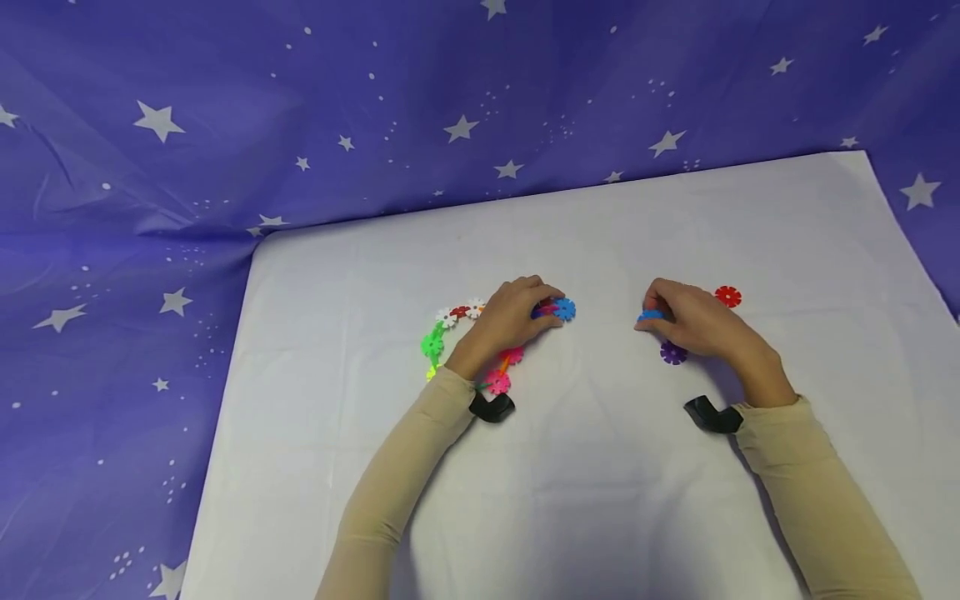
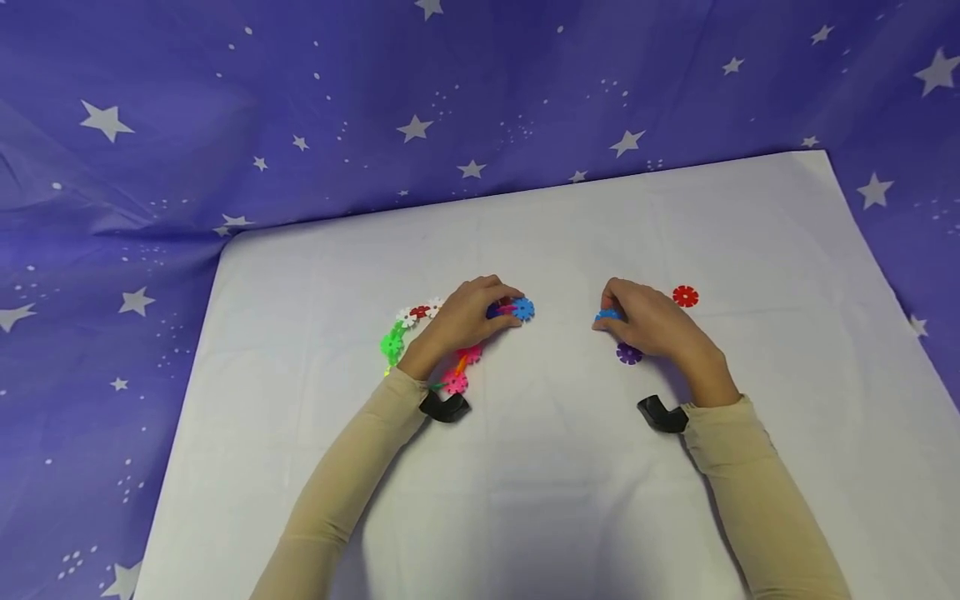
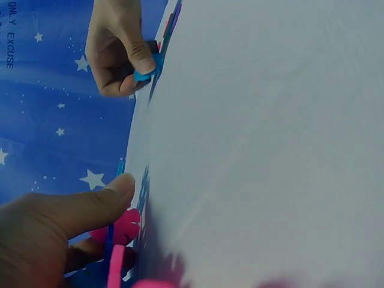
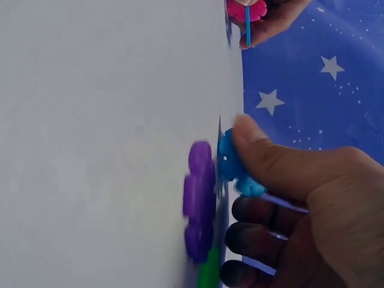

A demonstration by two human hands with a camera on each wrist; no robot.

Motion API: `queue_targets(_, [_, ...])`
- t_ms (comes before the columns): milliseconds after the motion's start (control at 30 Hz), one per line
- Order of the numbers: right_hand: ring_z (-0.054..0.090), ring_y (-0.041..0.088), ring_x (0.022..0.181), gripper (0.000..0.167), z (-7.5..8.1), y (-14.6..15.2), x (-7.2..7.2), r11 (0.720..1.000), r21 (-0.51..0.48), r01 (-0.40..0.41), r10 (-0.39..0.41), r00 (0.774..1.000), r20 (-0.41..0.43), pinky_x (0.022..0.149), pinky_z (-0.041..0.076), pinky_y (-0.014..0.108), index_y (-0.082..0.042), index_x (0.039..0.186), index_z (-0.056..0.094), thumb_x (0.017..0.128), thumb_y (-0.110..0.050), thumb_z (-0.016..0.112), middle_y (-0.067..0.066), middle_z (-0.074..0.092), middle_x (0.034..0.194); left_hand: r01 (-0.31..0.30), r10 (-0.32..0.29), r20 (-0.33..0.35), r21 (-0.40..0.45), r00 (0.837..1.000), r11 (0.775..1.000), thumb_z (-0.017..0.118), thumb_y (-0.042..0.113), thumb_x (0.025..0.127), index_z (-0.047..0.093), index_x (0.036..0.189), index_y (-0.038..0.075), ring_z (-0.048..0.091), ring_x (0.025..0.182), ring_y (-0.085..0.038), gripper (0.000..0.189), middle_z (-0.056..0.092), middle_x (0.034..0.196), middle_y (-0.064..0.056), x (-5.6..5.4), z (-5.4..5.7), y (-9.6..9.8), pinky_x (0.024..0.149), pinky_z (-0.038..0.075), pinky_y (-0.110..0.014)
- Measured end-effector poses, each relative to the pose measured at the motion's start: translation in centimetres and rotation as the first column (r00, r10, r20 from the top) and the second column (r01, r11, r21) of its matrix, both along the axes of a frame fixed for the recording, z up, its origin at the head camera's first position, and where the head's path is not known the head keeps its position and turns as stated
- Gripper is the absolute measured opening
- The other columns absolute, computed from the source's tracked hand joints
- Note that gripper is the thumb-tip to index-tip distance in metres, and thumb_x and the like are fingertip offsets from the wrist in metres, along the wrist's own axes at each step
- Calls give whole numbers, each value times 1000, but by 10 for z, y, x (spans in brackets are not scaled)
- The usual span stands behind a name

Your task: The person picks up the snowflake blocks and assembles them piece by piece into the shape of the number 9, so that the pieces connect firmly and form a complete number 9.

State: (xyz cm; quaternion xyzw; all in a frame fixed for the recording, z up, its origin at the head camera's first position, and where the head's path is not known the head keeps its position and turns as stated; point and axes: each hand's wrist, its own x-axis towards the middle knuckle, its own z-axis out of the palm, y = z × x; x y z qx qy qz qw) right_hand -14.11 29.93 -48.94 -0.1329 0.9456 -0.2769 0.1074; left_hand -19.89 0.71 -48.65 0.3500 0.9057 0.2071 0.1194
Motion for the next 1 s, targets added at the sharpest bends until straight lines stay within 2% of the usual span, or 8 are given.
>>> queue_targets(200, [47,15,67,11,-5,-19,-2,988,-142,-54,42,995,-87,61,41,25,-8,100,56,95,-12,65,1,55,75,-12,12,-3,-4,1000,1000,68,39,91,64,129,19,58,97,-15,43,65,109,1,-2,-1,-4,89,45,-35])
queue_targets(367, [47,14,65,13,-3,-54,-6,972,-224,-73,52,993,-102,60,41,26,-7,106,58,95,-9,63,2,55,77,-28,28,-12,6,1000,1000,69,38,91,65,128,18,56,89,-13,42,66,105,1,-3,-2,-6,86,45,-34])
queue_targets(600, [47,14,63,15,-9,-80,-10,975,-216,-55,20,986,-163,60,41,29,-6,107,57,93,-6,64,3,58,76,-14,15,-30,32,999,999,69,36,91,67,126,15,56,84,-12,40,67,105,0,-3,-5,-6,84,46,-34])
queue_targets(800, [45,13,60,13,-15,-83,-9,971,-229,-70,18,975,-222,57,39,28,-5,102,57,92,-5,66,1,55,71,-21,22,-35,45,999,999,69,36,91,67,125,15,56,84,-12,40,68,104,0,-3,-4,-6,84,46,-34])
queue_targets(1000, [44,11,57,10,-18,-84,-9,969,-241,-51,-7,972,-234,53,37,27,-6,95,59,90,-7,68,1,54,67,-19,22,-42,62,999,998,69,36,91,68,125,14,56,83,-13,40,68,103,0,-3,-4,-8,83,47,-34])
